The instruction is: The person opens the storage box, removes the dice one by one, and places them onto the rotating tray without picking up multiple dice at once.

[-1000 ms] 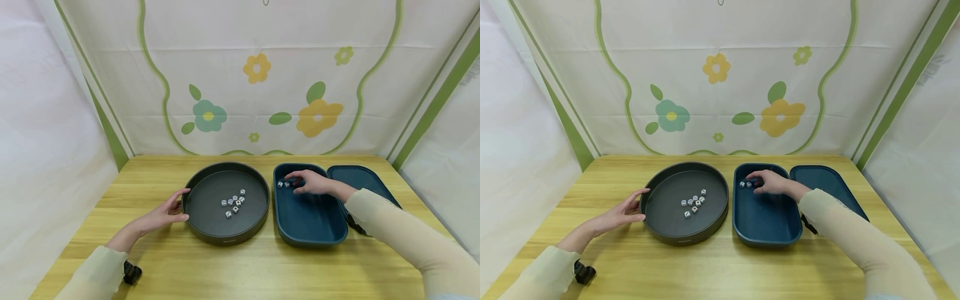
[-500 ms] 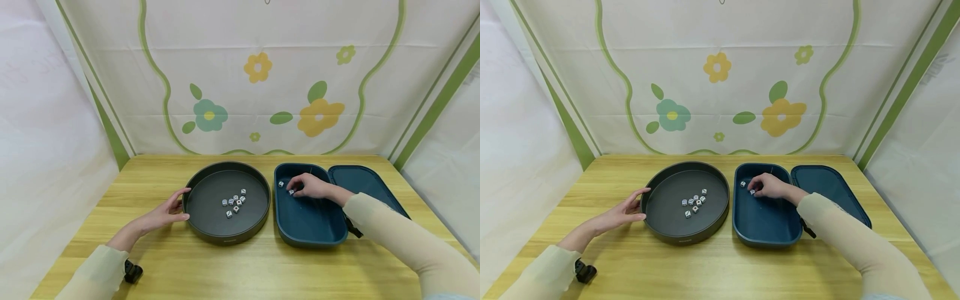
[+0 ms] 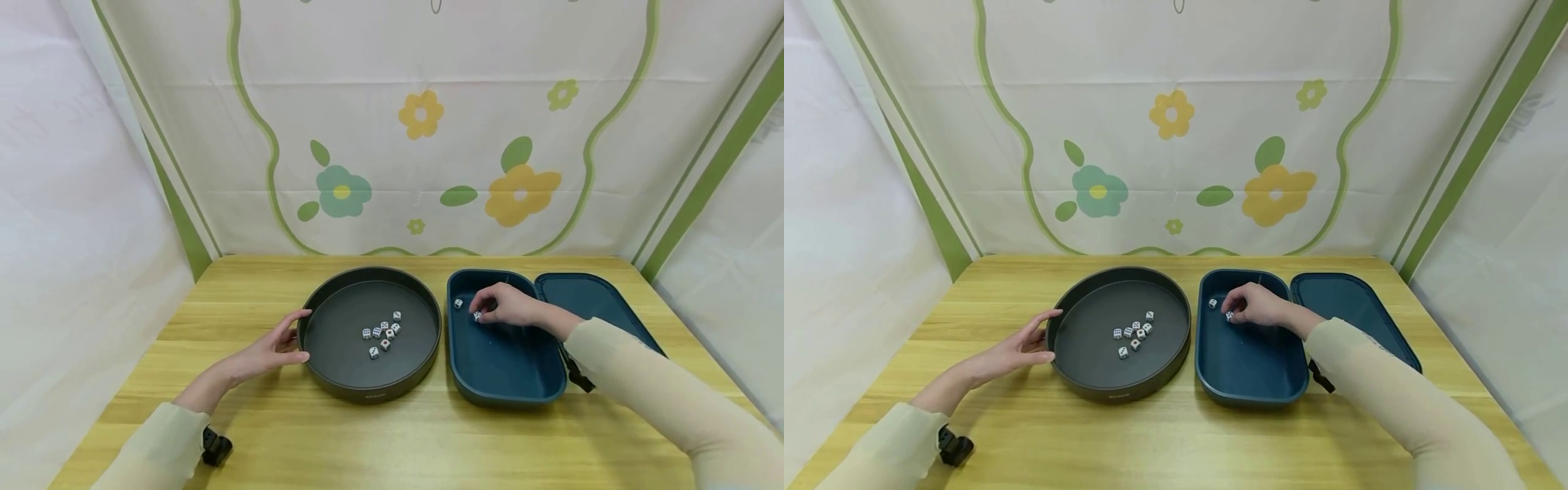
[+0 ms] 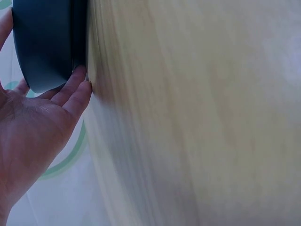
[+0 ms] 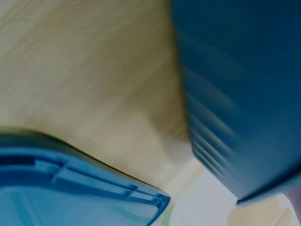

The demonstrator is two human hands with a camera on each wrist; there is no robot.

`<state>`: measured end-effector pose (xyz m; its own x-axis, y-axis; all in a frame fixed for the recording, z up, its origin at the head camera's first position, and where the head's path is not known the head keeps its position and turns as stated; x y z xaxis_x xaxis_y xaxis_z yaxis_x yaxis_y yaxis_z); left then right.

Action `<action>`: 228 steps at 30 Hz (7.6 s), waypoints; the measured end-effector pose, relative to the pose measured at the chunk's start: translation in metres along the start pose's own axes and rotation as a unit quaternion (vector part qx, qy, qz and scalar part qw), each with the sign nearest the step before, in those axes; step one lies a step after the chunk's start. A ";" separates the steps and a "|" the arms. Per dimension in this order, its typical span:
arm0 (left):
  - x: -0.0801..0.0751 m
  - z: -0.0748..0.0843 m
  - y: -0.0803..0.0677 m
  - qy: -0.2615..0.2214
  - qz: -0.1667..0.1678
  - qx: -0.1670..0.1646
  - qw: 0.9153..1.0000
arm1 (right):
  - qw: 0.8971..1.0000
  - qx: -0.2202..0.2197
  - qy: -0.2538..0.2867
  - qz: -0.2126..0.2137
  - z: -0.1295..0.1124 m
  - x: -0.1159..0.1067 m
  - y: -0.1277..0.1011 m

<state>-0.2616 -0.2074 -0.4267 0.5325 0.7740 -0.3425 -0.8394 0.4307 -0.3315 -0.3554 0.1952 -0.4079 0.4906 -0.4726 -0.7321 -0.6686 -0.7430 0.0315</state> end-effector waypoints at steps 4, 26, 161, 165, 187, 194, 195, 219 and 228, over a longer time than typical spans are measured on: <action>0.000 0.001 0.000 -0.001 -0.002 0.001 1.000 | 1.000 -0.013 0.001 0.005 -0.014 -0.008 0.000; 0.000 0.000 -0.001 -0.001 0.003 0.001 1.000 | 0.999 -0.040 -0.001 -0.008 -0.092 -0.019 0.043; 0.006 0.007 0.005 0.000 -0.008 -0.005 1.000 | 0.999 -0.023 0.021 -0.015 -0.013 -0.005 -0.010; 0.007 0.008 0.005 -0.001 -0.008 -0.004 1.000 | 1.000 -0.025 0.012 -0.009 -0.020 -0.014 -0.009; 0.007 0.008 0.004 -0.007 -0.005 -0.001 1.000 | 0.998 -0.058 0.010 -0.014 -0.088 -0.026 0.035; 0.006 0.008 0.005 -0.004 -0.001 -0.005 1.000 | 0.996 -0.084 -0.009 -0.016 -0.103 -0.014 0.057; 0.006 0.008 0.005 -0.005 -0.001 -0.005 1.000 | 0.996 -0.085 -0.010 -0.017 -0.105 -0.012 0.060; 0.012 0.009 0.011 -0.012 -0.009 0.003 1.000 | 0.987 -0.138 -0.004 -0.082 -0.133 0.058 0.129; 0.013 0.011 0.012 -0.011 -0.010 0.003 1.000 | 0.988 -0.121 0.002 -0.097 -0.128 0.074 0.134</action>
<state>-0.2656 -0.1877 -0.4255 0.5472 0.7753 -0.3155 -0.8290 0.4499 -0.3324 -0.3373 0.0003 -0.3707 0.5990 -0.3121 -0.7374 -0.4091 -0.9109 0.0532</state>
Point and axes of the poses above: each hand's wrist, its own y-axis towards the middle knuckle, its own x-axis out of the palm, z = x × y, the point moved 8 cm from there along y, towards the middle knuckle, and after that the axes turned 8 degrees about -x, right-handed, at the moved point
